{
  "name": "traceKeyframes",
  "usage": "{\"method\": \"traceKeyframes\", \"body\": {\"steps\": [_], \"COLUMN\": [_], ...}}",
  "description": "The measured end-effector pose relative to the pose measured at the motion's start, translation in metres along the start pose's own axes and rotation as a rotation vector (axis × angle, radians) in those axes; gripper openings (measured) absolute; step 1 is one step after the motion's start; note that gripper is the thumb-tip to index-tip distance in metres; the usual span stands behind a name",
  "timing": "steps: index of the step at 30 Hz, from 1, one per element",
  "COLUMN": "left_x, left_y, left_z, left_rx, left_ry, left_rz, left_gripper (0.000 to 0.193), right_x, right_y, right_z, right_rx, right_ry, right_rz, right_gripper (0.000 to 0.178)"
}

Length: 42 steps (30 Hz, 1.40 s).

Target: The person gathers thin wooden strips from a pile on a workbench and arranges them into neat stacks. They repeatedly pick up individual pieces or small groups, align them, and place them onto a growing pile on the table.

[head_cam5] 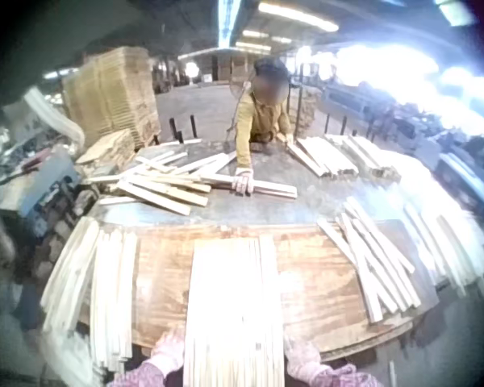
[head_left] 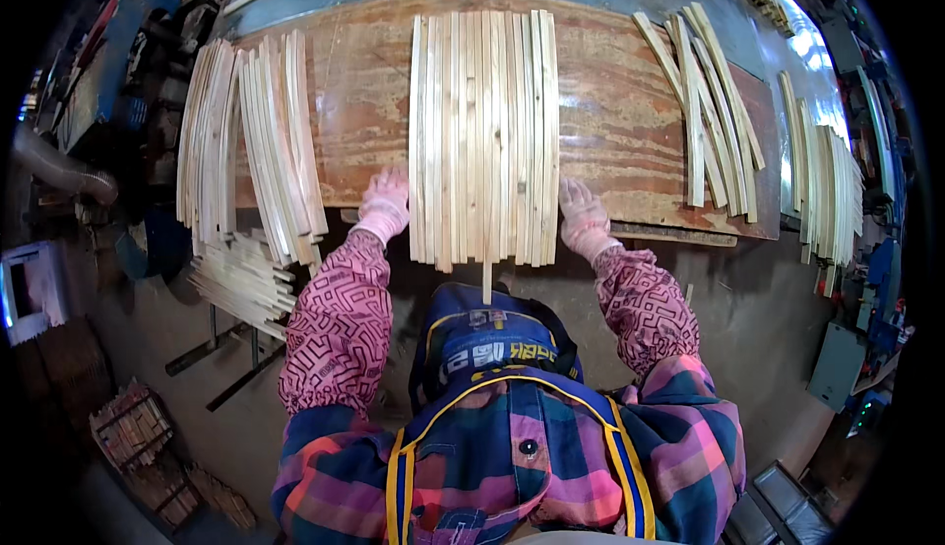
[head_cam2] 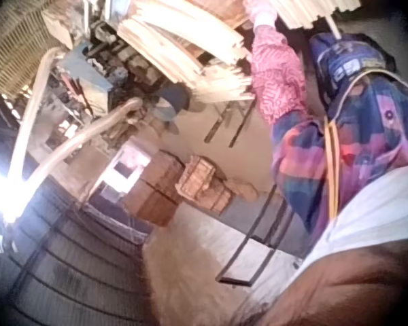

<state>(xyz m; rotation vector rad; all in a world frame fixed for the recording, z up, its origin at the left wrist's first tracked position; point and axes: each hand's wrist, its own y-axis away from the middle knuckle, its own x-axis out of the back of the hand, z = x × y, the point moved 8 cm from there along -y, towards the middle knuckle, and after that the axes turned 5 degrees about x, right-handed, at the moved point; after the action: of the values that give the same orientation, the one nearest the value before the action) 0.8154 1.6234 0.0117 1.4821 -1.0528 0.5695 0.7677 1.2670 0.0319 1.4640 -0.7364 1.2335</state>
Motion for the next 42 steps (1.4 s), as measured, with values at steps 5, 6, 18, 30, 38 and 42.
{"method": "traceKeyframes", "body": {"steps": [5, 6, 18, 30, 38, 42], "left_x": [0.007, -0.004, -0.051, -0.082, -0.077, -0.058], "left_y": [0.019, 0.019, 0.067, 0.042, 0.046, 0.051], "left_z": [-0.027, -0.015, 0.018, 0.018, 0.021, 0.024], "left_rx": [0.165, 0.239, 0.252, 0.196, 0.182, 0.141], "left_ry": [1.16, 1.219, 1.793, 1.778, 1.921, 1.846], "left_rz": [0.251, 0.069, -0.024, -0.028, -0.047, -0.047], "left_gripper": [0.049, 0.048, 0.074, 0.08, 0.078, 0.077], "right_x": [0.012, -0.014, -0.04, -0.074, -0.058, -0.061], "right_y": [0.004, 0.014, 0.117, 0.085, 0.088, 0.089], "right_z": [0.035, 0.054, -0.108, -0.16, -0.162, -0.154], "right_rx": [-0.389, -0.42, -0.099, -0.236, -0.24, -0.194], "right_ry": [-0.922, -0.907, -1.268, -1.426, -1.513, -0.982], "right_rz": [0.253, 0.441, -0.421, -0.631, -0.644, -0.614], "right_gripper": [0.05, 0.045, 0.041, 0.106, 0.108, 0.119]}}
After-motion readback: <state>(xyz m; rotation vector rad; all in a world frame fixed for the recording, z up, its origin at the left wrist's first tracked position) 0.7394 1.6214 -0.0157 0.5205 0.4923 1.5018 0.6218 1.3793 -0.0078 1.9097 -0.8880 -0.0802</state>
